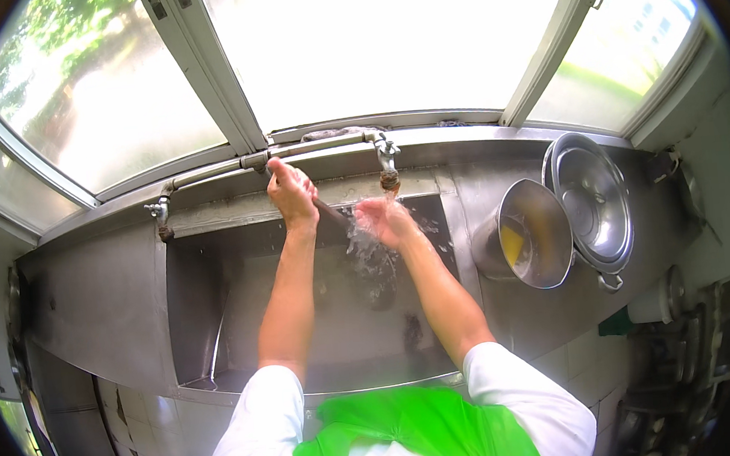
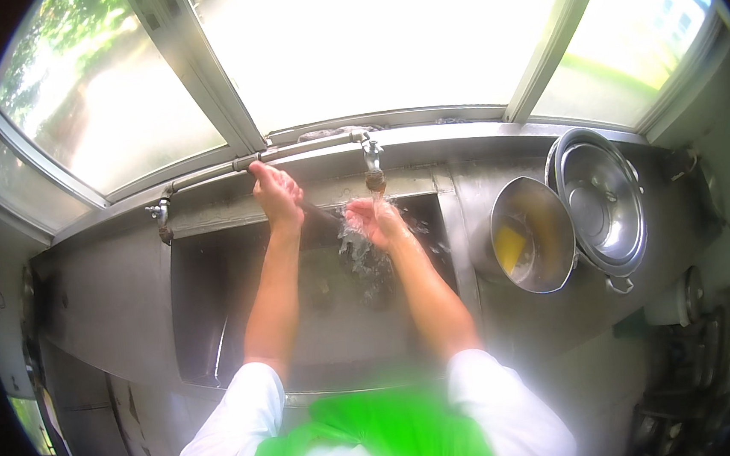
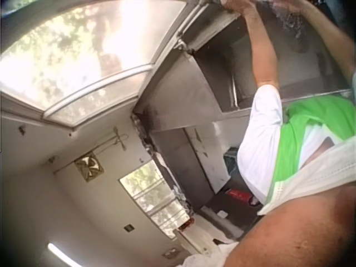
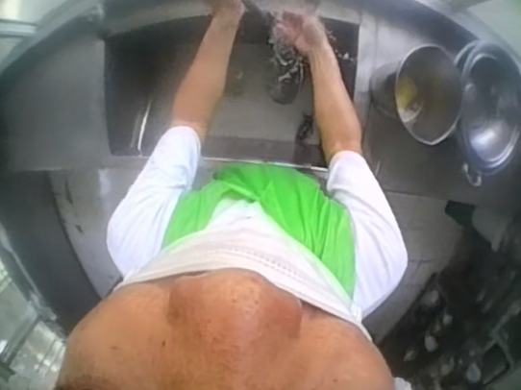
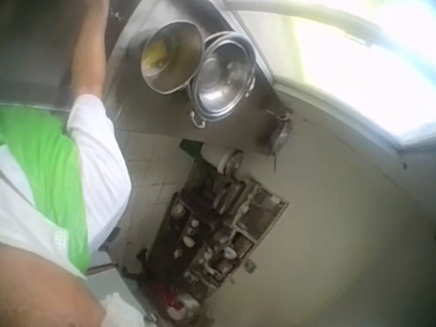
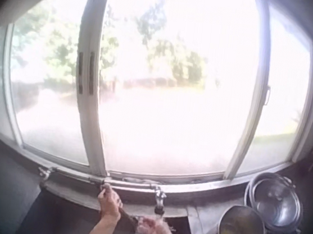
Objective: The person washes several metal kitchen utensils at a sink, including a perforated steamer basket, a large bowl, and a long-handled strainer. They scrub each item with a sponge under running water and rinse them thoroughly.
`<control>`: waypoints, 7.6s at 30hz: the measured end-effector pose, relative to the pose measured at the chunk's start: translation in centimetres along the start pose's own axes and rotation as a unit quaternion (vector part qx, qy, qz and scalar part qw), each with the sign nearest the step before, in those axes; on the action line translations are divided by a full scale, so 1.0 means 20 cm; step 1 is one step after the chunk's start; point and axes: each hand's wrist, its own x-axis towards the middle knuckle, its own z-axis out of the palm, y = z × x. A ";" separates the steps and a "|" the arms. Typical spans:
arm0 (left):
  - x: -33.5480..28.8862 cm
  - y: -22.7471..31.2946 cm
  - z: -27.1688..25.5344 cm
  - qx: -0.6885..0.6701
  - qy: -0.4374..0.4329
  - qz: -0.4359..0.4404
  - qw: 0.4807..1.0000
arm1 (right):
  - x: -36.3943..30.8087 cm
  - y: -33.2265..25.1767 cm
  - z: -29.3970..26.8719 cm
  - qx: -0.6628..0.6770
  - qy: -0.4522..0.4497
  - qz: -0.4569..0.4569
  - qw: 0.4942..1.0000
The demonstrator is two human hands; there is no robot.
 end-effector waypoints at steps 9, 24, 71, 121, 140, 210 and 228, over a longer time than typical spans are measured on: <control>-0.01 0.02 -0.24 -0.025 0.012 -0.028 0.999 | 0.07 -0.07 -0.02 -0.041 0.098 0.011 0.994; -0.25 -0.62 -0.33 0.414 -0.125 -0.132 0.892 | -0.05 -0.16 0.12 -0.066 -0.080 -0.015 0.995; -0.53 -0.63 -1.03 -0.371 0.413 -0.267 0.787 | 0.09 0.07 -0.28 -0.055 0.012 0.138 0.989; -0.73 0.01 -0.63 -0.216 -0.046 -0.369 0.903 | -0.02 0.19 -0.34 -0.398 0.159 -0.114 0.896; -0.43 -0.91 -0.37 -0.078 0.057 -0.351 0.931 | -0.05 0.00 -0.06 -0.124 -0.102 0.076 0.984; -1.19 0.16 -1.12 0.505 -0.068 -0.009 0.860 | -0.15 -0.80 0.72 -0.843 0.175 -0.049 0.506; -1.16 0.26 -1.05 0.602 -0.224 0.225 0.733 | -0.17 -0.72 0.66 -0.627 0.144 -0.121 0.756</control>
